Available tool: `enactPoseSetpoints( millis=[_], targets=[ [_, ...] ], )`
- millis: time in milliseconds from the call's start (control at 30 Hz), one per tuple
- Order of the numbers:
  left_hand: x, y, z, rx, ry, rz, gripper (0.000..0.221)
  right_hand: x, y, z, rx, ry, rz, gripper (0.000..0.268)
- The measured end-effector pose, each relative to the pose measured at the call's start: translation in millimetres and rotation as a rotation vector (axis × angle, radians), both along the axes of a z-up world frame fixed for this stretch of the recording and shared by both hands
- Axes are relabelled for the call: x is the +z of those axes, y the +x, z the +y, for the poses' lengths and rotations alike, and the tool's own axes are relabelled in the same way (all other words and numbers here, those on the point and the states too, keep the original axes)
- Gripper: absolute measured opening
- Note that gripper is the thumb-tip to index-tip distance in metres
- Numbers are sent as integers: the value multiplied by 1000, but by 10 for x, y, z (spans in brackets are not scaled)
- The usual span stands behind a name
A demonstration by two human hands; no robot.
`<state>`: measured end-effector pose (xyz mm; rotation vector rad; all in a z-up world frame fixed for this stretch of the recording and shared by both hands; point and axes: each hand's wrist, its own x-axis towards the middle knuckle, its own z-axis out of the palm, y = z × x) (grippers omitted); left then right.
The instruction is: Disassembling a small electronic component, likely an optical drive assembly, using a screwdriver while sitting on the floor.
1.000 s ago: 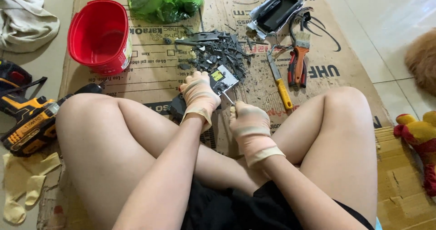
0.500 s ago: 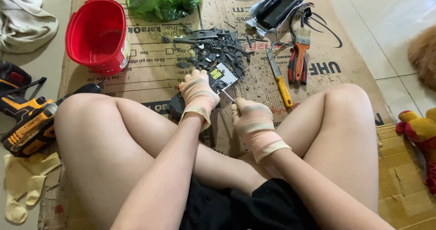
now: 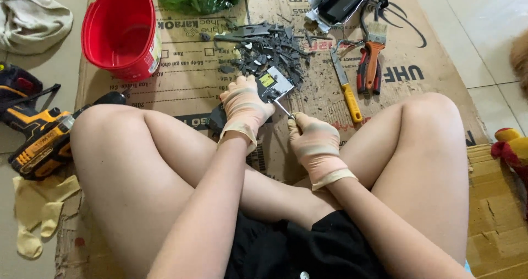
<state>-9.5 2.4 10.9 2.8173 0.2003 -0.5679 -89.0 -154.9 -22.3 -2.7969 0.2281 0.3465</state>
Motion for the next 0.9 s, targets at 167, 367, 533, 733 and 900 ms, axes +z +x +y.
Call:
enactPoseSetpoints(
  millis=[167, 367, 533, 733, 900],
  targets=[
    [50, 41, 53, 18, -194, -177, 59, 74, -72, 66, -23, 33, -33, 36],
    [-232, 96, 3, -62, -182, -231, 32, 44, -52, 35, -63, 104, 20, 40],
    [-422, 117, -16, -58, -135, -280, 23, -21, -21, 13, -89, 122, 36, 42],
    [-604, 219, -30, 50, -90, -281, 19, 100, 0, 13, -105, 210, 118, 42],
    [-466, 197, -80, 60, -28, -257, 17, 114, 33, -7, -119, 276, 183, 41]
  ],
)
